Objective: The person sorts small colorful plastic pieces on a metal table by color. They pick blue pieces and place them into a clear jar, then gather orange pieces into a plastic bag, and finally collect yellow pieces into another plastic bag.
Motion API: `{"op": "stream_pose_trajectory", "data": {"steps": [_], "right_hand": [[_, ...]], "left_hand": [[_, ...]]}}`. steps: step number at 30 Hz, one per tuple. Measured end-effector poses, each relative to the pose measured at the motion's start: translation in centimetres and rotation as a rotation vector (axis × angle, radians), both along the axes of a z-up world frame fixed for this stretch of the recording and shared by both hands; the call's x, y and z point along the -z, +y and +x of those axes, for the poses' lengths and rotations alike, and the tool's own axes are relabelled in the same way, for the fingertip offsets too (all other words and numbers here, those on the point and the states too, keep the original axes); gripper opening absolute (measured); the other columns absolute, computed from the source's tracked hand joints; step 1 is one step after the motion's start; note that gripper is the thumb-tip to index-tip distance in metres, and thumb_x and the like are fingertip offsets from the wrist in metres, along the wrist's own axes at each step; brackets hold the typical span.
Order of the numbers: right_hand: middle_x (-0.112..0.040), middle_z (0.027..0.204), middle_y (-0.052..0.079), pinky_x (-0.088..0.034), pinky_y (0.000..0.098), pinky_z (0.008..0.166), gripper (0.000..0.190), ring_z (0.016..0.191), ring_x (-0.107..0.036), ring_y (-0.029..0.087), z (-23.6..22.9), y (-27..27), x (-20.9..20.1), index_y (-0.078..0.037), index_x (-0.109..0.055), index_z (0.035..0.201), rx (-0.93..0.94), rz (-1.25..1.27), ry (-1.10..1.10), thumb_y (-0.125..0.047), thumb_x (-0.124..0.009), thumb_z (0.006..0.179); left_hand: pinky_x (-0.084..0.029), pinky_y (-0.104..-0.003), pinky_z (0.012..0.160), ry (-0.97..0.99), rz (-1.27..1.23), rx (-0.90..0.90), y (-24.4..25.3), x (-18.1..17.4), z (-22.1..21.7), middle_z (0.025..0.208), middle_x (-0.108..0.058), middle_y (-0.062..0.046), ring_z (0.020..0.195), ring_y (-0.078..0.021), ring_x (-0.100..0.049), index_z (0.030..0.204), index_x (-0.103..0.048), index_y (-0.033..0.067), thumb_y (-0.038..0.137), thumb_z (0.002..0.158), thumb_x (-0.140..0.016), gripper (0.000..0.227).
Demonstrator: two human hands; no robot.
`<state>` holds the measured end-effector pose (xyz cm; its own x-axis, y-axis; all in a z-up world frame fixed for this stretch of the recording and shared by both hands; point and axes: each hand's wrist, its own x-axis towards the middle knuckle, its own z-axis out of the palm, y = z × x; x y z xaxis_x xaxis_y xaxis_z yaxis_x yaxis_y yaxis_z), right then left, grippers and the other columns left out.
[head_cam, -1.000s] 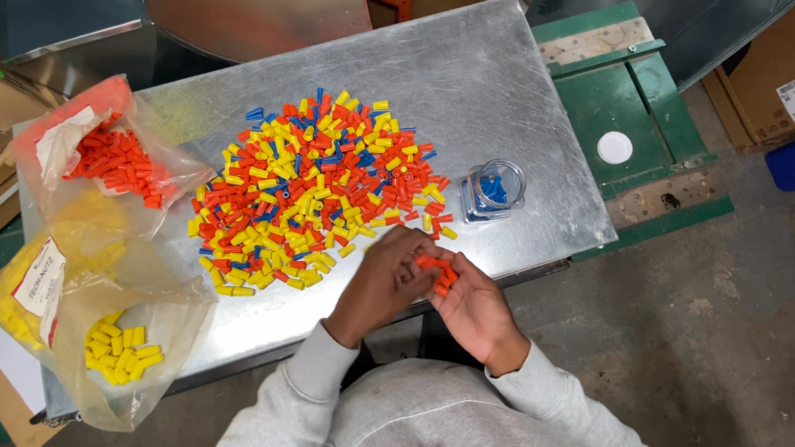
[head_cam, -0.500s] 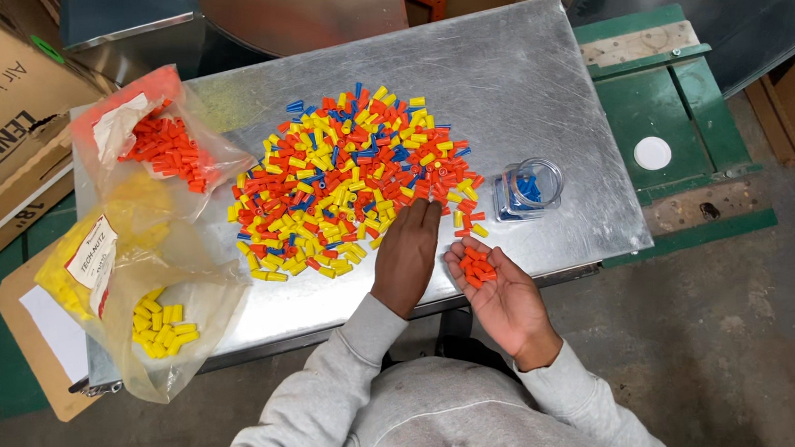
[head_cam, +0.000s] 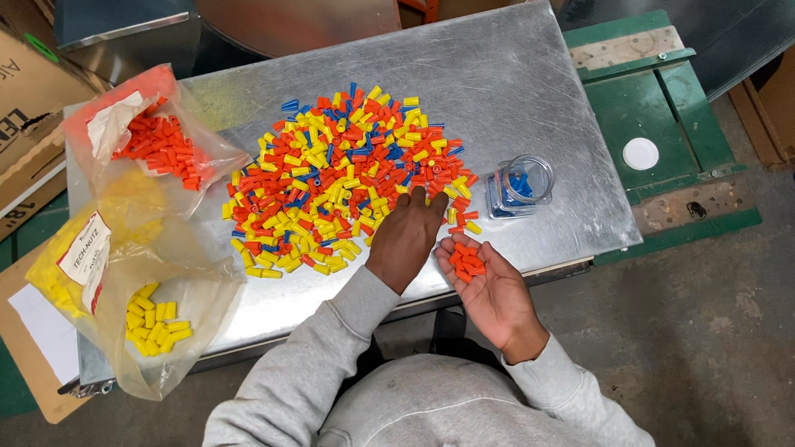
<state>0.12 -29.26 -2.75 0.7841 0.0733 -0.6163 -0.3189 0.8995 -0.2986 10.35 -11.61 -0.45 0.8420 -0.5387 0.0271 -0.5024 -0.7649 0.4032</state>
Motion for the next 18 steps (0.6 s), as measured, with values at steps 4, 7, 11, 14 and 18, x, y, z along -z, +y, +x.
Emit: {"op": "stream_pose_trajectory", "data": {"steps": [4,7,11,14,18], "right_hand": [[-0.068,0.160,0.028,-0.052,0.0531,0.137,0.050,0.148,-0.067,0.041,0.2,0.1,0.6,0.005,-0.064,0.159,0.006,0.005,0.000,-0.030,-0.055,0.124],[-0.068,0.159,0.025,-0.054,0.0491,0.135,0.050,0.145,-0.068,0.035,0.8,0.3,1.4,0.004,-0.064,0.160,0.004,-0.004,-0.005,-0.030,-0.055,0.124],[-0.076,0.150,0.016,-0.061,0.0342,0.118,0.042,0.130,-0.074,0.027,2.0,1.8,2.5,0.001,-0.070,0.154,0.000,0.073,-0.023,-0.026,-0.064,0.121],[-0.079,0.144,0.013,-0.063,0.0237,0.109,0.033,0.123,-0.077,0.024,3.5,3.7,1.6,-0.001,-0.074,0.145,-0.029,0.154,-0.036,-0.021,-0.066,0.121],[-0.073,0.159,0.021,-0.059,0.0417,0.126,0.042,0.140,-0.072,0.030,4.6,8.4,-3.8,0.000,-0.066,0.156,-0.147,0.121,-0.097,-0.024,-0.056,0.124]], "left_hand": [[-0.067,-0.052,0.082,0.014,-0.144,-0.031,0.8,-2.9,-1.2,0.117,-0.070,-0.034,0.102,-0.0523,-0.079,0.142,-0.070,-0.0030,-0.007,0.099,-0.078,0.044],[-0.064,-0.054,0.082,0.117,-0.421,-0.047,1.8,-4.4,-2.4,0.114,-0.070,-0.033,0.099,-0.0533,-0.077,0.133,-0.069,-0.0019,-0.004,0.103,-0.069,0.029],[-0.064,-0.057,0.090,0.042,-0.536,0.049,2.7,-3.9,-4.7,0.113,-0.068,-0.026,0.105,-0.0544,-0.075,0.138,-0.068,0.0041,0.009,0.109,-0.066,0.030],[-0.064,-0.052,0.097,-0.121,-0.518,0.026,4.6,-4.9,-5.6,0.116,-0.068,-0.022,0.112,-0.0486,-0.075,0.141,-0.070,0.0060,0.015,0.115,-0.067,0.028],[-0.065,-0.049,0.101,-0.271,-0.606,-0.149,9.6,-8.2,-6.1,0.115,-0.073,-0.019,0.114,-0.0455,-0.077,0.133,-0.077,0.0036,0.009,0.115,-0.078,0.019]]}}
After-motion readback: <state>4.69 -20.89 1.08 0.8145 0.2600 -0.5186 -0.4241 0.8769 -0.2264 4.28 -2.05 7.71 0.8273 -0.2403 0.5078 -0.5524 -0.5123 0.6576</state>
